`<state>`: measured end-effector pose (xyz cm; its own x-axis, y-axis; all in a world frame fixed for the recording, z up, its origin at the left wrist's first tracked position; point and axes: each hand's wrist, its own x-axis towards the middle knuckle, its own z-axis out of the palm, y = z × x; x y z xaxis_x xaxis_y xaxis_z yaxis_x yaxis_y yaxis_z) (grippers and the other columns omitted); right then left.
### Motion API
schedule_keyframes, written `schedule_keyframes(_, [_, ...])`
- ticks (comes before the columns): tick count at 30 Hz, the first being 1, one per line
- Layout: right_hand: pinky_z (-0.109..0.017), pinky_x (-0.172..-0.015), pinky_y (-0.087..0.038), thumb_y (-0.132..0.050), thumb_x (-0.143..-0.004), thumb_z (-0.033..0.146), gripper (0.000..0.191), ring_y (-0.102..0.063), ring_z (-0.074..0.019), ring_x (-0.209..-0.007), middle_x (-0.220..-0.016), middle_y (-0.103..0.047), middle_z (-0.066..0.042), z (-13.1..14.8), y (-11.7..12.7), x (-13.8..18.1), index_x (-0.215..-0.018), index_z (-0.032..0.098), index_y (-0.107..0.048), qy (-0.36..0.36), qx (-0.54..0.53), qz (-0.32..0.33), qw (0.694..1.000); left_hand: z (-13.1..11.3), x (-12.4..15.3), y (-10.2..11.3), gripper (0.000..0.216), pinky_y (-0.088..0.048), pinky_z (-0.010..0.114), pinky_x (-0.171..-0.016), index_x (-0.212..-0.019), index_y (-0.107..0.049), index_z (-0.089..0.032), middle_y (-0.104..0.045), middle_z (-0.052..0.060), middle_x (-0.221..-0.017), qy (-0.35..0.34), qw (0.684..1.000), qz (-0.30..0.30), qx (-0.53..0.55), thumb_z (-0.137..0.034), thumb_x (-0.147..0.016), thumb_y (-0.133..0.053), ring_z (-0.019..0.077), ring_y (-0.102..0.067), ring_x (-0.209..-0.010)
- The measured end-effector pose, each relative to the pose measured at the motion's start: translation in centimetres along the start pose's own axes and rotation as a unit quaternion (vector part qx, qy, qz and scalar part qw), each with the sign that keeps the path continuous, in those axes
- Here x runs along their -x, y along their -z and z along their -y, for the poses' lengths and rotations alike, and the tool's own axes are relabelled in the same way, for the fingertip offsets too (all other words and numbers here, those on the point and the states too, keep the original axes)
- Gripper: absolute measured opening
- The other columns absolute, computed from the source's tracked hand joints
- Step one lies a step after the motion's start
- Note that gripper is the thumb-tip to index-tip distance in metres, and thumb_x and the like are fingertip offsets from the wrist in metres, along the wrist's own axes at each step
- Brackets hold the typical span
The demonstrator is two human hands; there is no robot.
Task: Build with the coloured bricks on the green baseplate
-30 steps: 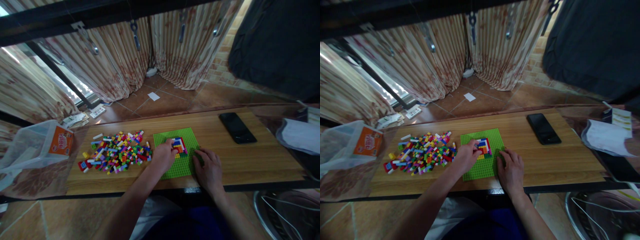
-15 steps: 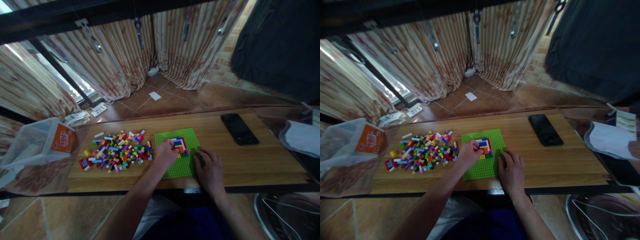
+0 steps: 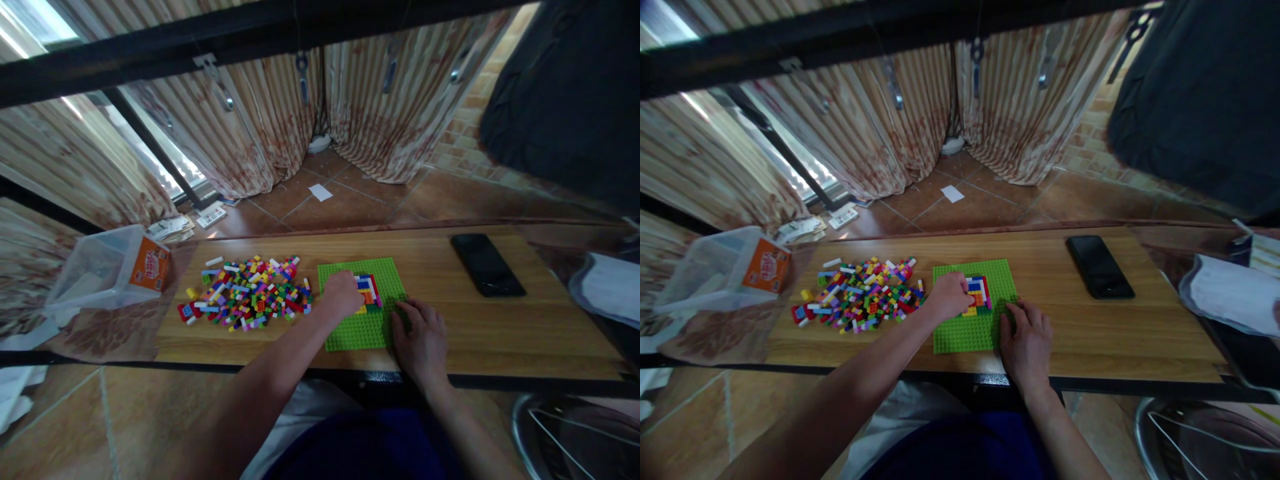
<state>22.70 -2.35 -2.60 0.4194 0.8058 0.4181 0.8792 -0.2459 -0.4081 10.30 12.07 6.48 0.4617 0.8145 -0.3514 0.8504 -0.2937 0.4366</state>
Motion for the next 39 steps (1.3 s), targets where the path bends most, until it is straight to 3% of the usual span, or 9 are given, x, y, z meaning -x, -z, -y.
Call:
schedule_keyframes(6, [-0.044,-0.091,-0.044,-0.047,-0.092,0.036,0.032,-0.055,-0.0271,-0.105,-0.111,-0.064,-0.014,-0.3,-0.3,-0.1,-0.106,0.016,-0.067,0.017,-0.004,-0.005,1.0,0.1,0.5,0.2,0.015,-0.052,0.03,-0.079,-0.085,-0.067,-0.014,-0.072,0.01,-0.087,-0.017,0.999,-0.025,0.013,-0.016,-0.071,-0.072,0.0237,-0.069,-0.09])
schedule_keyframes(9, [-0.044,-0.091,-0.043,-0.046,-0.092,0.037,0.033,-0.055,-0.0269,-0.104,-0.111,-0.064,-0.014,-0.5,-0.4,-0.2,-0.105,0.016,-0.068,0.017,-0.006,-0.014,1.0,0.9,1.4,-0.1,0.016,-0.052,0.028,-0.08,-0.095,-0.066,-0.017,-0.072,0.006,-0.089,-0.038,0.998,-0.047,0.028,-0.021,-0.08,-0.067,0.0202,-0.068,-0.089])
schedule_keyframes(13, [-0.044,-0.092,-0.043,-0.046,-0.092,0.038,0.034,-0.055,-0.0267,-0.105,-0.111,-0.064,-0.014,-0.5,-0.6,-0.2,-0.104,0.016,-0.068,0.017,-0.01,-0.014,1.0,2.5,4.1,-1.2,0.027,-0.051,0.03,-0.088,-0.116,-0.058,-0.019,-0.067,0.007,-0.11,-0.089,0.988,-0.125,0.028,-0.018,-0.091,-0.049,0.0187,-0.065,-0.097])
schedule_keyframes(17, [-0.044,-0.092,-0.044,-0.045,-0.092,0.039,0.035,-0.055,-0.0271,-0.106,-0.112,-0.064,-0.015,-0.7,-0.6,-0.2,-0.104,0.016,-0.068,0.022,-0.006,-0.015,1.0,3.4,7.0,-3.5,0.044,-0.048,0.04,-0.096,-0.133,-0.048,-0.021,-0.051,0.011,-0.133,-0.184,0.962,-0.19,-0.063,-0.027,-0.091,-0.056,0.0264,-0.056,-0.113])
schedule_keyframes(24, [-0.046,-0.09,-0.044,-0.042,-0.092,0.043,0.041,-0.057,-0.0282,-0.104,-0.109,-0.065,-0.016,-1.2,-0.7,-0.1,-0.104,0.015,-0.068,0.033,0.007,-0.012,0.999,3.1,7.9,-6.6,0.06,-0.047,0.047,-0.094,-0.14,-0.042,-0.016,-0.043,0.017,-0.14,-0.194,0.952,-0.196,-0.129,-0.046,-0.09,-0.057,0.0318,-0.05,-0.115])
schedule_keyframes(33, [-0.045,-0.086,-0.046,-0.04,-0.089,0.05,0.048,-0.058,-0.0302,-0.097,-0.104,-0.066,-0.017,-2.4,-1.0,-0.2,-0.1,0.013,-0.069,0.056,0.028,-0.011,0.998,3.5,7.6,-7.1,0.059,-0.046,0.044,-0.093,-0.138,-0.043,-0.016,-0.047,0.017,-0.137,-0.207,0.95,-0.208,-0.103,-0.045,-0.089,-0.057,0.0301,-0.05,-0.114])
schedule_keyframes(39, [-0.047,-0.087,-0.045,-0.04,-0.087,0.05,0.048,-0.058,-0.0307,-0.098,-0.104,-0.065,-0.018,-2.5,-0.9,-0.4,-0.1,0.013,-0.068,0.05,0.03,-0.002,0.998,5.1,9.8,-6.8,0.054,-0.046,0.044,-0.098,-0.139,-0.042,-0.017,-0.053,0.013,-0.133,-0.233,0.946,-0.224,-0.019,-0.039,-0.091,-0.054,0.0281,-0.052,-0.116])
